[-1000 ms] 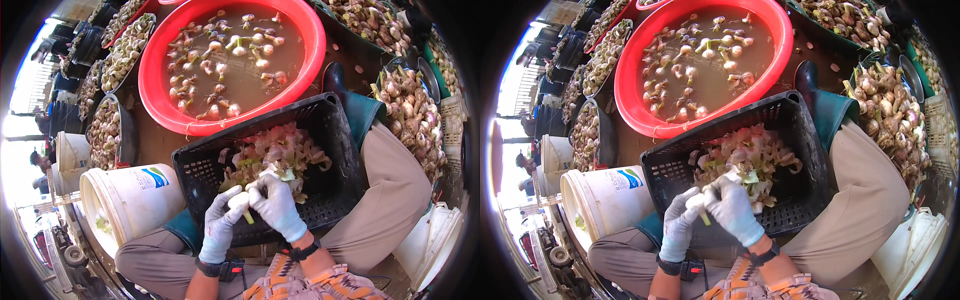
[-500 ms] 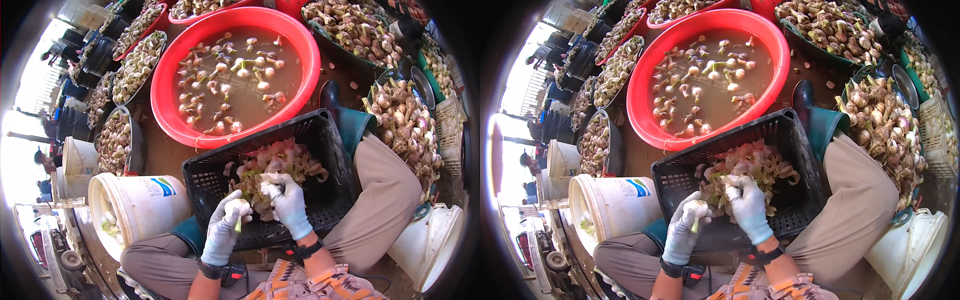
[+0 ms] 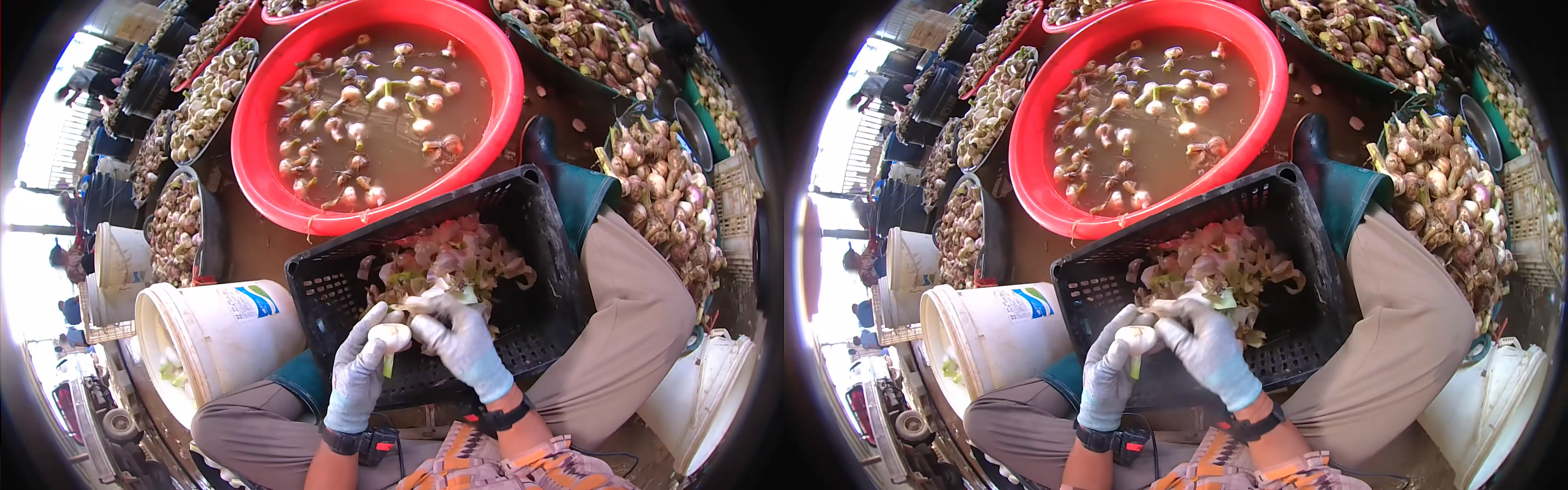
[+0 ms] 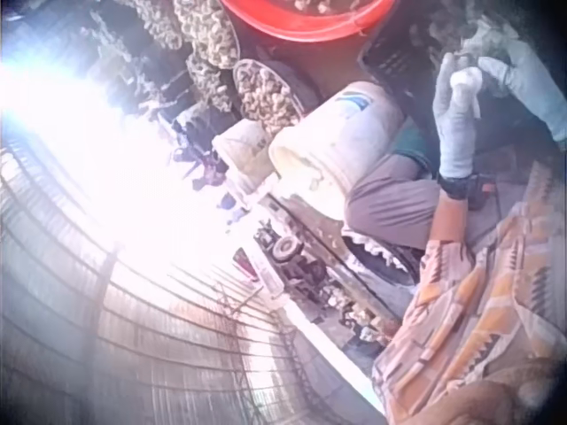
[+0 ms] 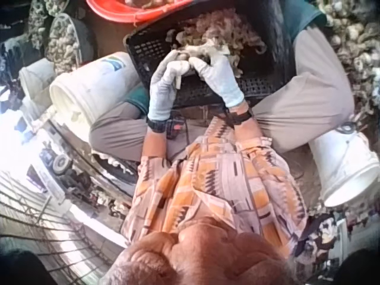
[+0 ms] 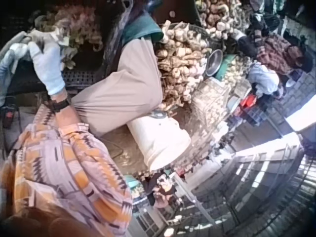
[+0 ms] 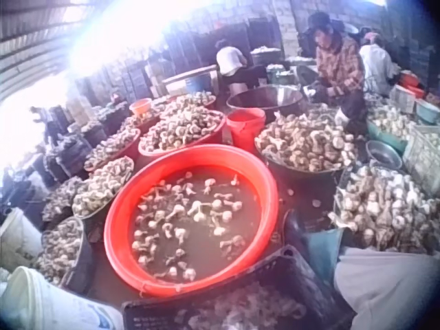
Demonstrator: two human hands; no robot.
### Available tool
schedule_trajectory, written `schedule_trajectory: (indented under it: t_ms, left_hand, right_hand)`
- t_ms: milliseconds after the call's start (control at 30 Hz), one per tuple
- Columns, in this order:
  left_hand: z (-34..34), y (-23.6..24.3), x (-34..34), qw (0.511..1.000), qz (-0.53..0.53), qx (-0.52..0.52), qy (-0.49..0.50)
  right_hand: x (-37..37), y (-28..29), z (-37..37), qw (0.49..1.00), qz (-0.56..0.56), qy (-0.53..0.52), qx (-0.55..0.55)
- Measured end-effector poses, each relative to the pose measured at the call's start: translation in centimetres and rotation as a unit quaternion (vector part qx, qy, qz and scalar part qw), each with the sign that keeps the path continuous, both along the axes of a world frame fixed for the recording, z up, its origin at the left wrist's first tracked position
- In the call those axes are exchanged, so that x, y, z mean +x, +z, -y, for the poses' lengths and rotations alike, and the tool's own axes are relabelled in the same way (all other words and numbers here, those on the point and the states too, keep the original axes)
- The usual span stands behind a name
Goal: The person sits cross-legged on the floor and peels small onions by hand. They remove the outer skin layers and place the peeled onions into a white bucket, while discarding the skins into a black crate on their lap.
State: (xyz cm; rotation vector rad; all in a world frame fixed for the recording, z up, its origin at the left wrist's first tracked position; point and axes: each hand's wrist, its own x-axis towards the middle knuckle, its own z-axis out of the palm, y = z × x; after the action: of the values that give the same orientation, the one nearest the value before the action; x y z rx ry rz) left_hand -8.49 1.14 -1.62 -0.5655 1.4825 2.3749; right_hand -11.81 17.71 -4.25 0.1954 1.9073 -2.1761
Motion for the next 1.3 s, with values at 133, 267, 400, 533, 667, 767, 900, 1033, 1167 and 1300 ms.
schedule_trajectory:
  t_ms: [133, 267, 400, 533, 667, 767, 900, 1033, 1167, 1300]
  left_hand:
    - [-0.8, -0.7, 0.3, 0.998, -0.021, -0.065, -0.005]
    - [-0.6, 0.4, 0.0, 0.994, 0.019, 0.105, 0.012]
    - [0.8, 0.2, 0.0, 0.982, -0.012, 0.186, 0.040]
    - [1.2, 1.2, 0.0, 0.983, -0.033, 0.170, 0.057]
    - [0.7, 2.3, 0.0, 0.995, 0.034, -0.078, 0.052]
    - [-0.9, 1.6, 0.2, 0.952, -0.075, -0.296, 0.004]
    - [-0.8, 0.4, 0.1, 0.990, 0.038, -0.134, 0.012]
    - [0.4, 0.3, -0.5, 0.981, 0.136, 0.100, 0.094]
    - [-0.3, 0.1, -0.8, 0.980, 0.148, 0.022, 0.130]
    - [-0.4, 0.1, -0.2, 0.983, 0.111, -0.067, 0.129]
  right_hand:
    - [1.1, -0.7, 1.1, 0.997, 0.014, 0.036, 0.063]
    - [0.0, -1.5, 0.6, 0.993, 0.085, -0.070, 0.040]
    - [0.8, -0.2, 0.2, 0.997, 0.014, -0.035, 0.067]
    - [1.5, 2.0, 1.2, 1.000, -0.018, 0.024, 0.004]
    - [1.5, 4.0, 1.0, 0.994, -0.021, 0.109, -0.015]
    - [1.3, 2.6, 1.8, 0.975, -0.123, 0.158, 0.093]
    - [1.2, -0.9, 2.0, 0.992, 0.079, 0.015, 0.097]
    - [1.0, 0.8, 0.6, 0.996, 0.020, 0.009, -0.083]
    - [2.3, 0.9, 2.0, 0.974, -0.179, 0.055, 0.128]
    - [2.5, 2.8, 3.3, 0.934, -0.230, 0.039, 0.272]
